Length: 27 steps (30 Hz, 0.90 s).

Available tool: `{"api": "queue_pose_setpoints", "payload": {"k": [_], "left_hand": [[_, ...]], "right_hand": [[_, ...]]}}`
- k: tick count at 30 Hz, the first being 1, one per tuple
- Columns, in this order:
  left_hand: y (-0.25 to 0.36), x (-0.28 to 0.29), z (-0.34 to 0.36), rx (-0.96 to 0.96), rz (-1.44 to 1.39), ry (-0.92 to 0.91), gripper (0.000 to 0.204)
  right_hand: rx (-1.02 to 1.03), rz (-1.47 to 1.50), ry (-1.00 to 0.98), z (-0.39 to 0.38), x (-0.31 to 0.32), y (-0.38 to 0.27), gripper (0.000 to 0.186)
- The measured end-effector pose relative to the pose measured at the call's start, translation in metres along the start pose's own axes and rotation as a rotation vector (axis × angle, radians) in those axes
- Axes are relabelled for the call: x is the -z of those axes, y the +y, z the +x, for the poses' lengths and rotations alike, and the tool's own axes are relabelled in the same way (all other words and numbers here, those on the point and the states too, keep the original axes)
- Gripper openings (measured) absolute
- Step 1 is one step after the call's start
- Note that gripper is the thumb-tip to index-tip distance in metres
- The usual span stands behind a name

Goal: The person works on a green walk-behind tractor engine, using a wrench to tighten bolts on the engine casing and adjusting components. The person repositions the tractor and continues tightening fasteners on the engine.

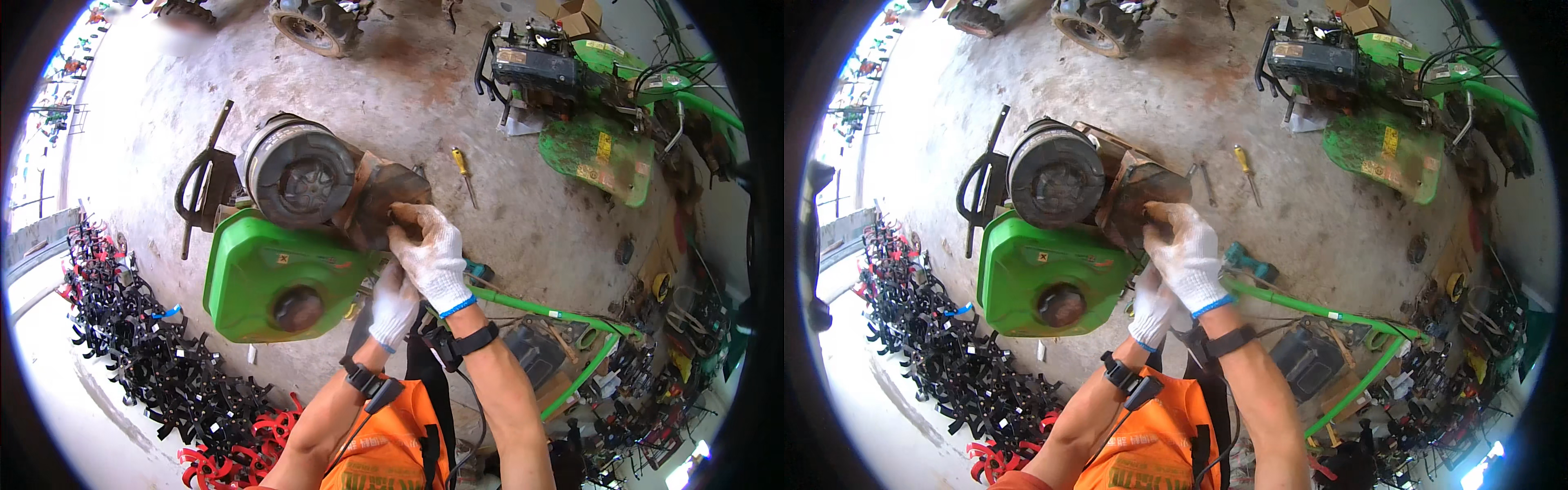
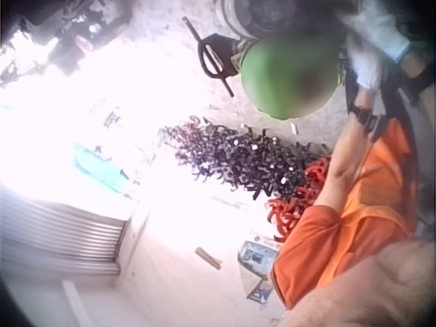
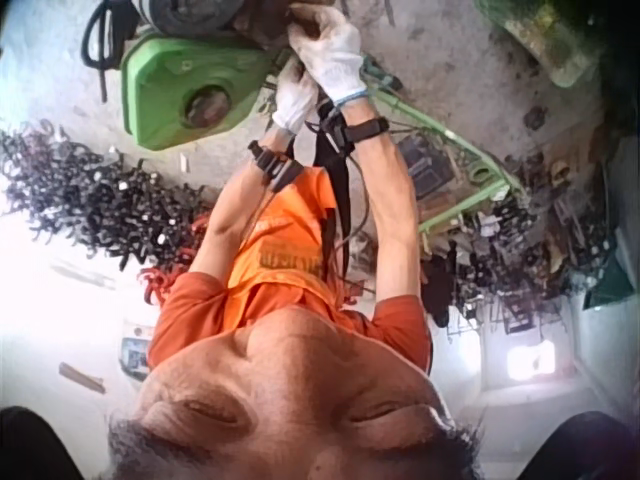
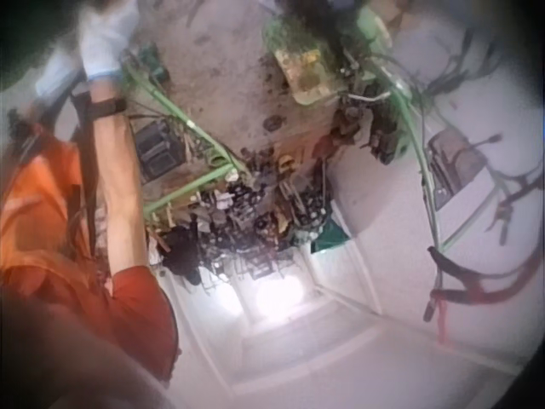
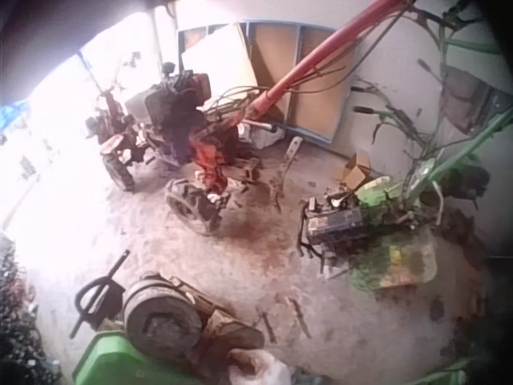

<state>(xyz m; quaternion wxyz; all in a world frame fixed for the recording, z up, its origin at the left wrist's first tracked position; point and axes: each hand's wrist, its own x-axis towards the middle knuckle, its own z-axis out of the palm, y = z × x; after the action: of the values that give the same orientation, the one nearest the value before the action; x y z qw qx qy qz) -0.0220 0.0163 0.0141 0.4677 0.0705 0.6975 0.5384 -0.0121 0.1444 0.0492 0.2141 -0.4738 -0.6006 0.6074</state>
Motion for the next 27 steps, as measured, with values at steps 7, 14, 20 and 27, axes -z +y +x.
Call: {"api": "queue_pose_setpoints", "payload": {"k": [7, 14, 20, 27], "left_hand": [[-0.022, -0.019, 0.03, -0.038, 0.134, -0.085, 0.035], [-0.039, -0.037, 0.04, 0.117, -0.273, -0.068, 0.036], [0.057, 0.06, -0.03, 0.293, -0.062, 0.072, 0.036], [0.069, 0.06, -0.036, 0.022, 0.532, 0.112, 0.038]], "right_hand": [[0.289, -0.319, -0.084, 0.016, 0.018, -0.009, 0.028], [0.227, -0.365, -0.166, 0.021, 0.025, -0.01, 0.027], [-0.229, 0.165, 0.07, -0.005, -0.02, 0.001, 0.036], [-0.151, 0.263, 0.064, -0.016, -0.021, -0.017, 0.038]]}}
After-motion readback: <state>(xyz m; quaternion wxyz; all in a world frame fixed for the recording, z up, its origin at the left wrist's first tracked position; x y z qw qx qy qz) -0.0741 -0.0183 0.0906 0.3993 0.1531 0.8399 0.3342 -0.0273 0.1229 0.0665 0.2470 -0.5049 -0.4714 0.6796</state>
